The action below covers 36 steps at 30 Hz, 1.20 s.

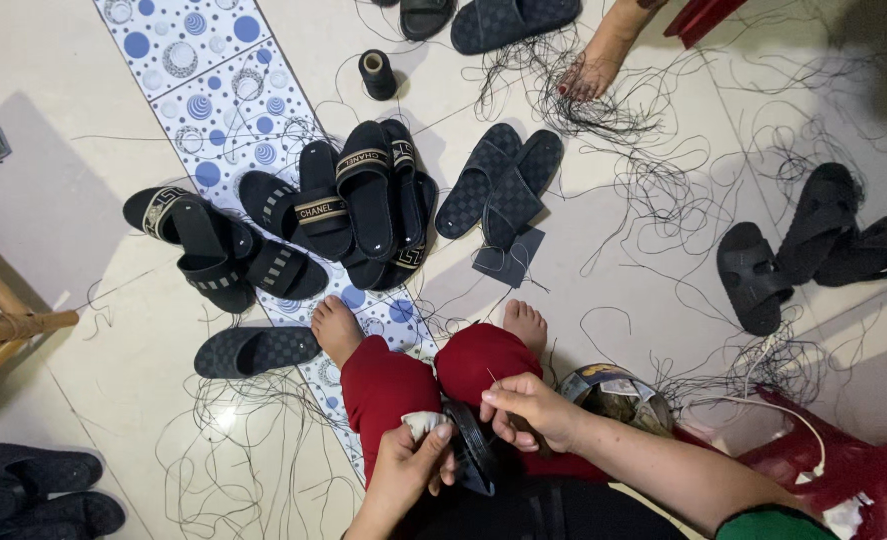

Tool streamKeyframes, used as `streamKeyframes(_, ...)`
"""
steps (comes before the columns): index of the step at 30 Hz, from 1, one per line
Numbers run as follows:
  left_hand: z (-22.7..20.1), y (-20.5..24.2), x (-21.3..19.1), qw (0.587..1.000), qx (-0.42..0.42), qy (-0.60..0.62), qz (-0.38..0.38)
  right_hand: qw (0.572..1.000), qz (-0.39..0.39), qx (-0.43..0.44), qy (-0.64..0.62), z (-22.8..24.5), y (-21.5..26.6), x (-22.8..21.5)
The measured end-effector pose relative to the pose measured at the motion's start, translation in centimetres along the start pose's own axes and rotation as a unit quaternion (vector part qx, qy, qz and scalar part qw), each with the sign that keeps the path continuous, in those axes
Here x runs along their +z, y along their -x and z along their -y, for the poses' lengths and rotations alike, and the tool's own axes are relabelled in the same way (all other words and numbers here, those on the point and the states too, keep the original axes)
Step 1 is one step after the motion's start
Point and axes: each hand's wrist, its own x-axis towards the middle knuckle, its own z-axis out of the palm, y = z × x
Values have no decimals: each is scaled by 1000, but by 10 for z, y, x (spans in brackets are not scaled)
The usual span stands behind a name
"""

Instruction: The person is hand-sewing a black textured shoe upper using a needle and thread, pulling the thread through the material and tightening each stitch.

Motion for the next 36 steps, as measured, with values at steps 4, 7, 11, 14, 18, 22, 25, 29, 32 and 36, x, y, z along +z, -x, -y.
streamKeyframes(4,10,5,-5,998,35,-51,-8,999,-10,-41,3,-12,-3,5)
streamKeyframes(7,10,11,-9,995,48,-84,-17,996,14,-84,10,-18,0,8)
streamKeyframes(11,27,18,-12,992,86,-84,-33,974,50,-201,93,-31,25,13)
streamKeyframes(14,56,-3,-19,964,200,-164,-69,944,-66,-307,103,-35,42,24)
streamKeyframes(18,65,16,-14,972,183,-105,-100,915,-114,-337,189,-14,78,46)
streamKeyframes(22,48,28,-1,965,245,-78,-50,846,-136,-388,341,-14,85,55)
streamKeyframes(25,75,7,0,960,257,-104,-39,834,-128,-417,338,-18,81,74)
streamKeyframes(29,84,-1,2,939,318,-114,-72,858,-143,-439,226,-13,76,76)
streamKeyframes(32,53,21,4,890,392,-189,-137,826,-186,-401,351,-13,84,83)
streamKeyframes(36,52,25,6,834,432,-242,-241,804,-144,-417,397,-11,80,93)
